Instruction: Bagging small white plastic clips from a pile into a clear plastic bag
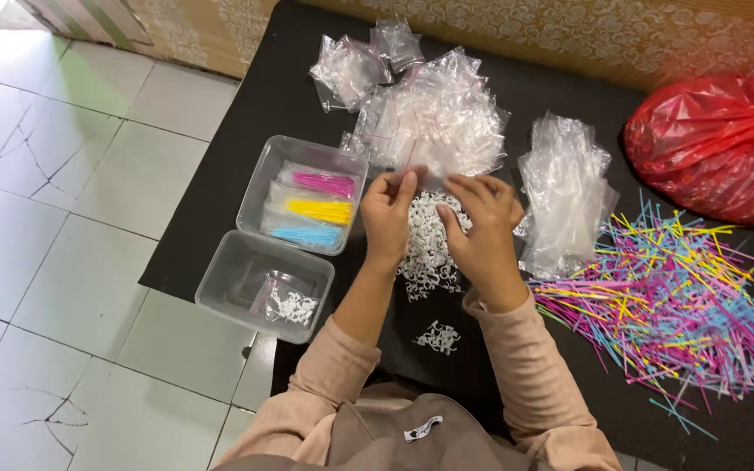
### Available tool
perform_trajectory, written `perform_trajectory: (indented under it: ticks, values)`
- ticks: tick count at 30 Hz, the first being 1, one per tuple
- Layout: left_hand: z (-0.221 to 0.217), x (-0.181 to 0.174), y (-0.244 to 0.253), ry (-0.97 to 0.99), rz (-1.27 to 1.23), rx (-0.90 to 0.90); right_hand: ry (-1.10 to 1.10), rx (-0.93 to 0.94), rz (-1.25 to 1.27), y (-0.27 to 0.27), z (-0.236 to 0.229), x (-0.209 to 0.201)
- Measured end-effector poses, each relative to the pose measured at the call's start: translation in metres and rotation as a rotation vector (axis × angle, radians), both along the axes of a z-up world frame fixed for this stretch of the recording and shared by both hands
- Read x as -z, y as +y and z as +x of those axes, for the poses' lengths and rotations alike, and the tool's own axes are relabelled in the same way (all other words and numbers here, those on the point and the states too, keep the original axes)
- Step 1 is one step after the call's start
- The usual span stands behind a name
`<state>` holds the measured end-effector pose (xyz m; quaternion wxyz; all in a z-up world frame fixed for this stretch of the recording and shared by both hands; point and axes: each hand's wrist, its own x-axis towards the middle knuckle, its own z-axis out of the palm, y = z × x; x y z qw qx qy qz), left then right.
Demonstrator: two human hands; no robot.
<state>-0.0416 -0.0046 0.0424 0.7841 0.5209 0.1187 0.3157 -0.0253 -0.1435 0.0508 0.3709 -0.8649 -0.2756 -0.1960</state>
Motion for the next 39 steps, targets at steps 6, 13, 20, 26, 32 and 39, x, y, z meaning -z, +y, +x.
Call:
perform_trajectory:
  ticks: [6,13,20,26,32,39]
  values:
    - [-0.064,-0.032,-0.002,0.003,0.158,0.158,0.076,0.012,0.082,-0.03,-0.065,-0.063]
    - [-0.121,-0.022,0.005,-0.076,0.354,0.275,-0.017,-0.173,0.27,-0.04,-0.121,-0.088]
    - [-0.164,0.002,0.012,-0.061,0.503,0.481,-0.07,-0.333,0.152,-0.033,-0.169,-0.076]
    - [-0.188,0.008,0.025,-0.037,0.608,0.569,0.024,-0.344,0.056,-0.038,-0.188,-0.058]
    - [-0.203,0.01,0.026,0.047,0.663,0.706,0.123,-0.365,0.006,-0.04,-0.202,-0.044]
    - [-0.211,-0.006,0.023,-0.05,0.721,0.755,0.15,-0.35,0.005,-0.049,-0.208,-0.015]
